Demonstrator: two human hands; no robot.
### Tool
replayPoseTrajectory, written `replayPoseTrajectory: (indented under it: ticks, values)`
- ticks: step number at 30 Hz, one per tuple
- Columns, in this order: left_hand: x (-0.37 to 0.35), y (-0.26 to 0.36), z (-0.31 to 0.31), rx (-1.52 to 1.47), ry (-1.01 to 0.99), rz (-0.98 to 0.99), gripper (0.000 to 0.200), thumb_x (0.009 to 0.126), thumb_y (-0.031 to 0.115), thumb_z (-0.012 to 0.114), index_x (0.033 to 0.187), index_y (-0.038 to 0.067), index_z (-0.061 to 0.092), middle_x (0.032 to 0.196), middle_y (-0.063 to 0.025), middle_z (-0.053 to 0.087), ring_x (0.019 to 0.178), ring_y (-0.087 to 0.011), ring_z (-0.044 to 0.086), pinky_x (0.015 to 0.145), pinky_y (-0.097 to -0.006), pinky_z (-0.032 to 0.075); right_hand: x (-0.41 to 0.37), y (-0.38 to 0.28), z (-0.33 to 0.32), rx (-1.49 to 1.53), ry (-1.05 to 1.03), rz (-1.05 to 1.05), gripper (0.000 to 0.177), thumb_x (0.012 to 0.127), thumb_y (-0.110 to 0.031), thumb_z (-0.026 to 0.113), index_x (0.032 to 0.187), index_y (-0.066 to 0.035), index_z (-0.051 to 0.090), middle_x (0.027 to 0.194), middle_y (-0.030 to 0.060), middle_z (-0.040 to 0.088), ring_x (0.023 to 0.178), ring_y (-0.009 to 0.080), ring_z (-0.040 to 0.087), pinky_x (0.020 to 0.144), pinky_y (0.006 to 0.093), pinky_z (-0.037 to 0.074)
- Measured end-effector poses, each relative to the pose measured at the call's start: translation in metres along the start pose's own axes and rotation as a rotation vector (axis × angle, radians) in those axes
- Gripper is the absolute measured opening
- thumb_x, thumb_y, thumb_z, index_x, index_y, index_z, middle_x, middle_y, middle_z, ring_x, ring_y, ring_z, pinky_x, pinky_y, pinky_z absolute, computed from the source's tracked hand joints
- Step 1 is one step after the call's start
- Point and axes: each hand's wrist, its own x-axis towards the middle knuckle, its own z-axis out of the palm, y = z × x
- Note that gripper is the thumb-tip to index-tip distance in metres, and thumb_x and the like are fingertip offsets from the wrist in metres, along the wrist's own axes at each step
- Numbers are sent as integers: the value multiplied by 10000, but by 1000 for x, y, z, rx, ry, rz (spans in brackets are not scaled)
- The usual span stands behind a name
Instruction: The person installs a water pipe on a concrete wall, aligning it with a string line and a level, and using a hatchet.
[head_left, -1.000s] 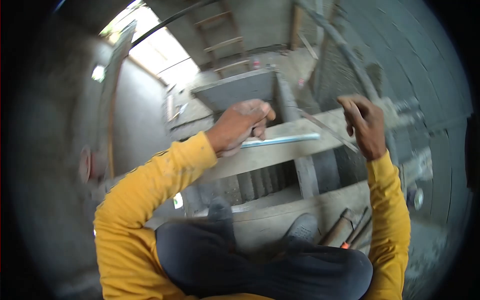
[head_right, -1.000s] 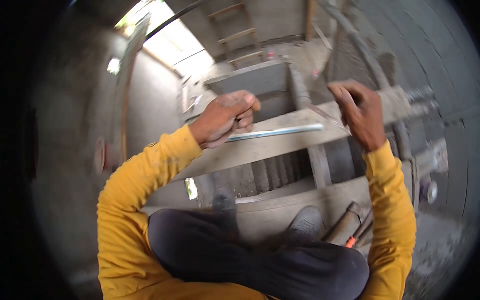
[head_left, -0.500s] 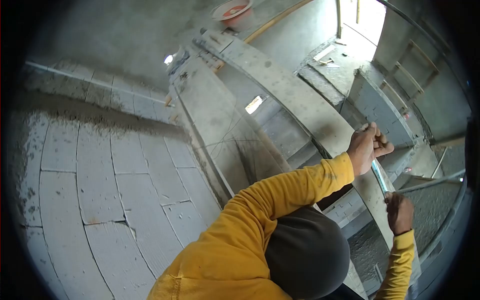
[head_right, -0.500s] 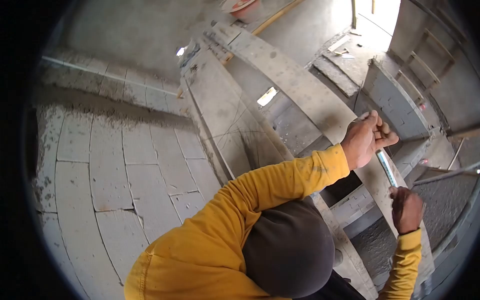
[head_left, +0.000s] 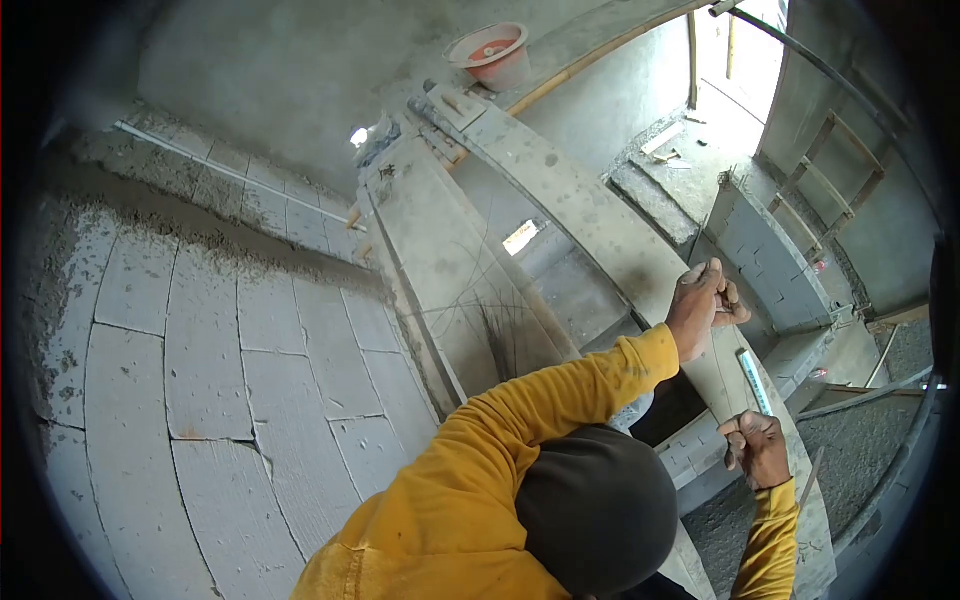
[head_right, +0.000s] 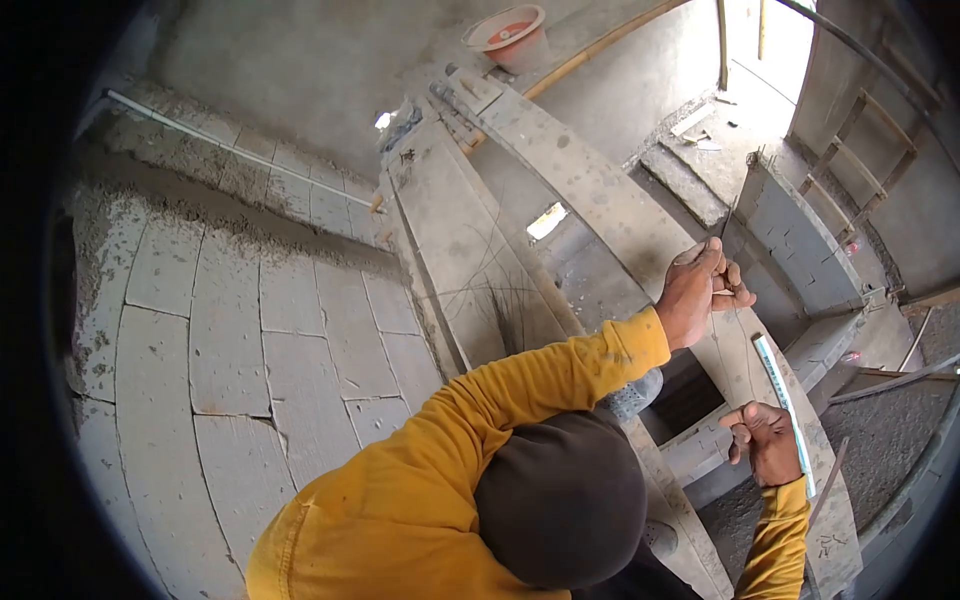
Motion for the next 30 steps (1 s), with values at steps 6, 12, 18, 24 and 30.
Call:
replayPoseTrajectory:
  ticks: [6,12,18,24,30]
  values:
    - [5,21,36,580,-284,-113,372,1084,424,499,912,95,499,764,-21,552,661,-117,582,751,-396,611,-47,-32,-34,-214,139,-78,497,1034,-449,602,924,16,735,659,-9,513,533,90,464,494,238,410]
    - [-68,82,129,1000,-257,114,316,814,11,626,1120,9,549,809,-7,556,689,-77,543,635,-267,450,-154,-72,25,-173,54,75,293,1058,-214,582,923,0,729,714,-6,570,632,73,508,575,245,431]
    - [-190,171,200,788,-14,-65,367,820,-34,593,1170,34,508,723,32,468,633,-49,440,576,-257,381,-247,-183,118,-686,-158,-51,467,955,-345,713,1262,5,673,1125,207,681,1045,368,656,937,478,514]
    - [-310,218,271,760,62,-31,374,845,-76,573,1183,46,472,715,30,463,638,-43,427,575,-248,373,-299,-357,198,-891,96,-234,989,884,-369,784,1537,139,241,1433,384,471,1280,521,512,1068,507,439]
    - [-317,273,281,154,360,-3,255,962,2,610,1187,51,499,855,9,551,699,-60,522,620,-235,464,-263,-385,295,-742,298,-304,297,1004,-78,607,1261,67,635,958,231,726,865,341,721,804,389,546]
